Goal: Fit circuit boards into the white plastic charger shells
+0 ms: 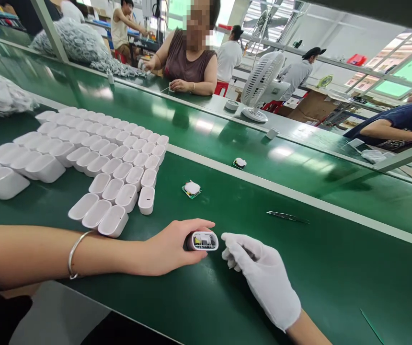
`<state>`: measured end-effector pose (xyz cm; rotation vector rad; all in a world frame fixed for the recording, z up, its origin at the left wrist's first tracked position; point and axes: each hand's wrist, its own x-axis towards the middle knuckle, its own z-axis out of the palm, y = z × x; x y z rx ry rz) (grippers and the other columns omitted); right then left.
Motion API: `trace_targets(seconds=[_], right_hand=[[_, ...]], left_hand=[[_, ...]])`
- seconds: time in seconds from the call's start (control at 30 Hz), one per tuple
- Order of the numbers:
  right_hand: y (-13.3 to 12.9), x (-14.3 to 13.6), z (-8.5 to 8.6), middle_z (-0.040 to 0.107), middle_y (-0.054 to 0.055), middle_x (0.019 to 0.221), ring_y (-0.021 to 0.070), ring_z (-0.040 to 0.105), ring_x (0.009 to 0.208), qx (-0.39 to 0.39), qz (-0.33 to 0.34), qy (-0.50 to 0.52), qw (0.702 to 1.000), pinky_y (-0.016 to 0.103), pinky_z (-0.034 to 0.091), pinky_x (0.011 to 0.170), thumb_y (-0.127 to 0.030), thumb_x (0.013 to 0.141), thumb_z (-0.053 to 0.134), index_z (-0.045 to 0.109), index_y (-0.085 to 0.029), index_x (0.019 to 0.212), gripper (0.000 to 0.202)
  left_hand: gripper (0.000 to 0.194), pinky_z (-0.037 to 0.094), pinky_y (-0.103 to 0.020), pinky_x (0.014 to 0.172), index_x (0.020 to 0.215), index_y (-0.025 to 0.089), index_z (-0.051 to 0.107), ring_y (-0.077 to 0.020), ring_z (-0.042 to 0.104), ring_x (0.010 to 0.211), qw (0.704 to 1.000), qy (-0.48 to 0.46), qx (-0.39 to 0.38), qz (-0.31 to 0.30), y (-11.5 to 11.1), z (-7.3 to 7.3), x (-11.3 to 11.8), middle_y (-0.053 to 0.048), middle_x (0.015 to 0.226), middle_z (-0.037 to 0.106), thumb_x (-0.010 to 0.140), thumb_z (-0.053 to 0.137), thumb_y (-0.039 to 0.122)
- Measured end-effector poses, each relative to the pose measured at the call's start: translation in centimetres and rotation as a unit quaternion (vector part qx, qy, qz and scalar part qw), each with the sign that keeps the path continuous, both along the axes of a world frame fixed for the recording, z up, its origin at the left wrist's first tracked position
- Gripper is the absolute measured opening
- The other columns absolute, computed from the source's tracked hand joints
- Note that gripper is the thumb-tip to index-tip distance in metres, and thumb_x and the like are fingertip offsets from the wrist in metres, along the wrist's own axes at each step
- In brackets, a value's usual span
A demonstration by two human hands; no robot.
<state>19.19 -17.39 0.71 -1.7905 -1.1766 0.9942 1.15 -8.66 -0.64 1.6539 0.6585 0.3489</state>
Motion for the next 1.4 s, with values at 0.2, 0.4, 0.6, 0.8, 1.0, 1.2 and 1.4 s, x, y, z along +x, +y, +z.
trace_targets(seconds=[0.2, 0.4, 0.6, 0.8, 1.0, 1.2, 1.4], right_hand=[[1.4, 4.4, 0.1, 0.064, 0.009, 0.108, 0.0269, 0.062, 0.092, 0.122, -0.120, -0.346, 0.923, 0.046, 0.050, 0.086, -0.038, 0.077, 0.055, 0.069, -0.023, 0.102, 0.032], [2.0, 8.4, 0.2, 0.061, 0.011, 0.116, 0.0289, 0.060, 0.103, 0.121, -0.174, -0.343, 0.915, 0.052, 0.044, 0.097, -0.034, 0.079, 0.056, 0.066, -0.020, 0.105, 0.031], [-0.4, 1.0, -0.6, 0.049, 0.010, 0.136, 0.0243, 0.052, 0.120, 0.288, 0.197, -0.294, 0.890, 0.042, 0.049, 0.096, -0.022, 0.087, 0.054, 0.047, -0.027, 0.133, 0.047], [0.1, -1.8, -2.1, 0.056, 0.005, 0.129, 0.0228, 0.058, 0.111, 0.185, 0.211, -0.158, 0.947, 0.036, 0.050, 0.094, -0.022, 0.085, 0.052, 0.062, -0.028, 0.118, 0.035], [1.3, 0.1, -0.5, 0.069, 0.003, 0.093, 0.0189, 0.063, 0.082, 0.015, 0.025, 0.186, 0.982, 0.031, 0.054, 0.076, -0.043, 0.085, 0.059, 0.071, -0.024, 0.100, 0.027], [1.9, 1.6, 0.2, 0.066, 0.001, 0.076, 0.0096, 0.055, 0.064, -0.043, -0.113, 0.452, 0.884, 0.017, 0.051, 0.062, -0.034, 0.065, 0.080, 0.073, -0.020, 0.082, 0.023], [1.9, 1.3, 0.0, 0.067, 0.002, 0.075, 0.0082, 0.057, 0.062, -0.063, -0.108, 0.483, 0.866, 0.013, 0.051, 0.056, -0.033, 0.063, 0.082, 0.073, -0.019, 0.083, 0.026]], left_hand=[[0.051, 0.048, -0.031, 0.088, 0.123, 0.023, 0.053, -0.0185, 0.060, 0.098, 1.000, -0.021, -0.009, 0.010, 0.0, -0.2, -0.1, -0.002, 0.111, 0.066, 0.073, 0.063, 0.018], [0.057, 0.045, -0.034, 0.096, 0.125, 0.023, 0.050, -0.0201, 0.057, 0.110, 0.999, -0.030, -0.031, 0.025, -0.2, -0.1, -0.2, -0.003, 0.119, 0.063, 0.070, 0.065, 0.016], [0.062, 0.037, -0.038, 0.108, 0.128, 0.019, 0.046, -0.0208, 0.050, 0.122, 0.996, -0.074, -0.051, 0.022, -0.4, 0.2, -0.2, -0.006, 0.130, 0.056, 0.067, 0.048, 0.005], [0.073, 0.040, -0.041, 0.107, 0.141, 0.020, 0.029, -0.0222, 0.045, 0.128, 0.998, -0.056, -0.027, 0.024, -0.6, -0.3, -0.1, -0.008, 0.142, 0.045, 0.072, 0.043, 0.001], [0.064, 0.043, -0.036, 0.105, 0.136, 0.020, 0.040, -0.0204, 0.050, 0.123, 0.996, -0.091, -0.018, -0.004, -0.7, -0.4, -0.1, -0.008, 0.140, 0.046, 0.075, 0.054, 0.009], [0.053, 0.051, -0.037, 0.096, 0.129, 0.023, 0.050, -0.0205, 0.059, 0.108, 1.000, 0.000, 0.017, -0.027, -0.7, -0.2, -0.3, -0.006, 0.133, 0.053, 0.078, 0.060, 0.020], [0.038, 0.049, -0.034, 0.095, 0.119, 0.024, 0.056, -0.0173, 0.058, 0.106, 0.992, 0.015, 0.109, -0.065, -0.5, -0.2, -0.3, -0.002, 0.121, 0.060, 0.081, 0.055, 0.017]])
